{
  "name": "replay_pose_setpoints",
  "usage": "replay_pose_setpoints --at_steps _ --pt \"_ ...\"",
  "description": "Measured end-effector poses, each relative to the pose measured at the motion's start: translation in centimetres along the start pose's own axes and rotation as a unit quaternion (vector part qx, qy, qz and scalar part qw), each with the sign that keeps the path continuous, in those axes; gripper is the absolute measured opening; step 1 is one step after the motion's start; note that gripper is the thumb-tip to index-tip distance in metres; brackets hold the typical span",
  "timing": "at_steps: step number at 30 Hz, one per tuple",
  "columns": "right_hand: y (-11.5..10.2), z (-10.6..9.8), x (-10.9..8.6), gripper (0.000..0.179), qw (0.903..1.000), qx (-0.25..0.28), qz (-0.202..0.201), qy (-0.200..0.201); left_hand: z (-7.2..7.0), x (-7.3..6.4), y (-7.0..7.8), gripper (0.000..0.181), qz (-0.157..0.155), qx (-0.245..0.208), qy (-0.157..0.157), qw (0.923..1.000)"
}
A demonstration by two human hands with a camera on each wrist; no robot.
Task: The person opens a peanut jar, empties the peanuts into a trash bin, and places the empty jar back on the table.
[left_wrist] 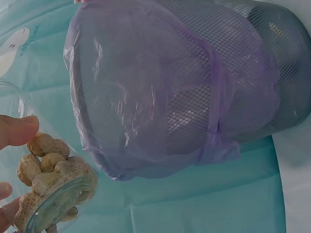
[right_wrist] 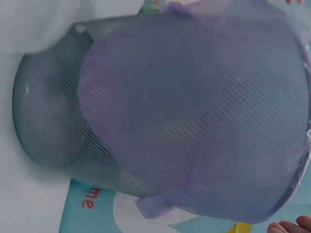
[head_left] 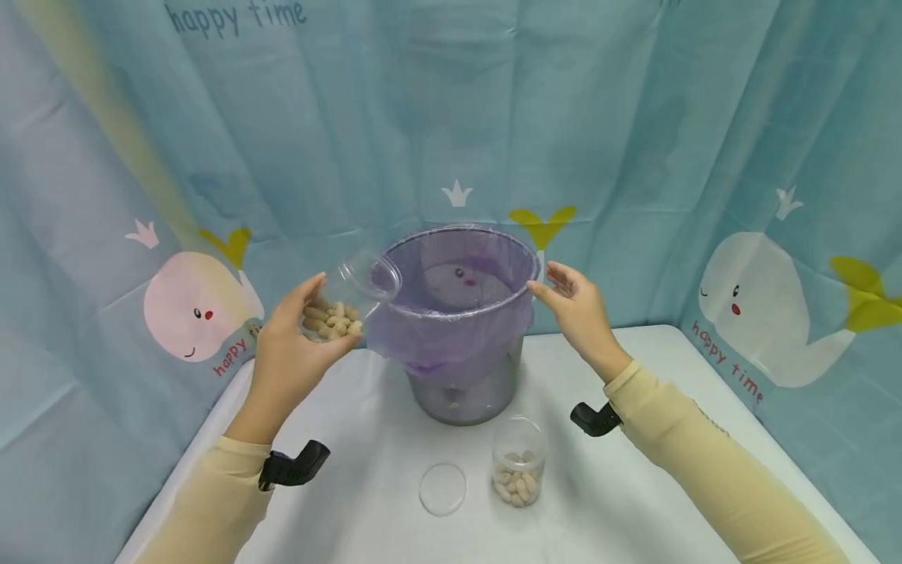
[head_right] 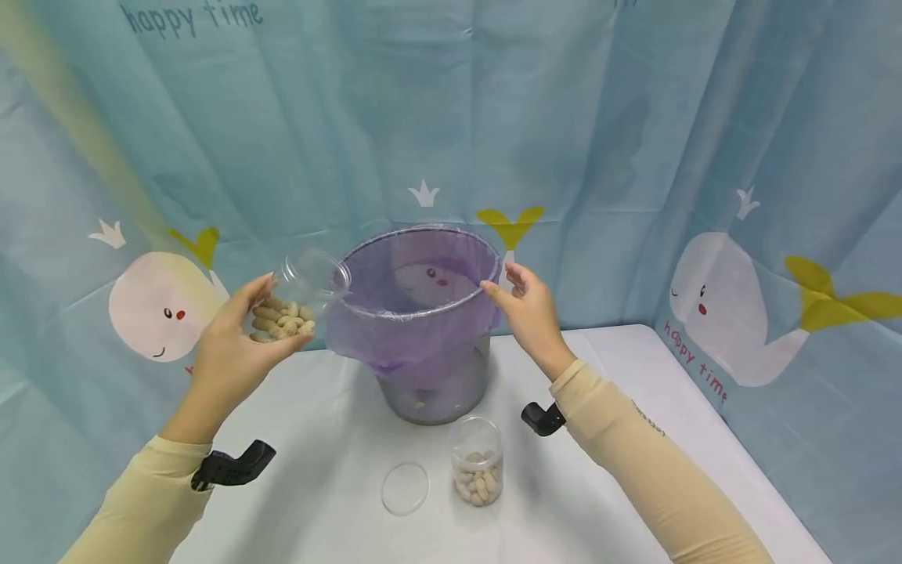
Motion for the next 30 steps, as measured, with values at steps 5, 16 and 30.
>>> replay_pose_setpoints --at_steps 5,16,30 --pt "-0.9 -0.2 0.9 0.071 0.9998 0.0 -0.013 0.016 0.0 0.9 -0.3 0.084 0.002 0.001 -0.001 1.0" --pt "-2.4 0.2 2.5 0.072 0.9992 -0.02 -0.013 0.033 -0.2 2.9 -0.3 0.084 0.01 -0.007 0.003 0.9999" --pt "-2.9 0.4 4.2 0.068 0.9993 -0.009 -0.004 0.035 0.0 5.1 0.0 0.084 0.001 -0.019 -0.015 0.9997"
Point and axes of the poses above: each hand's wrist, its own x-axis towards the middle knuckle, its own z-axis out of the palm, y = z × x, the point moved 1 cm from there along x, towards the middle knuckle, and after that the axes turned 10 degrees about z, right-handed, at the moved point
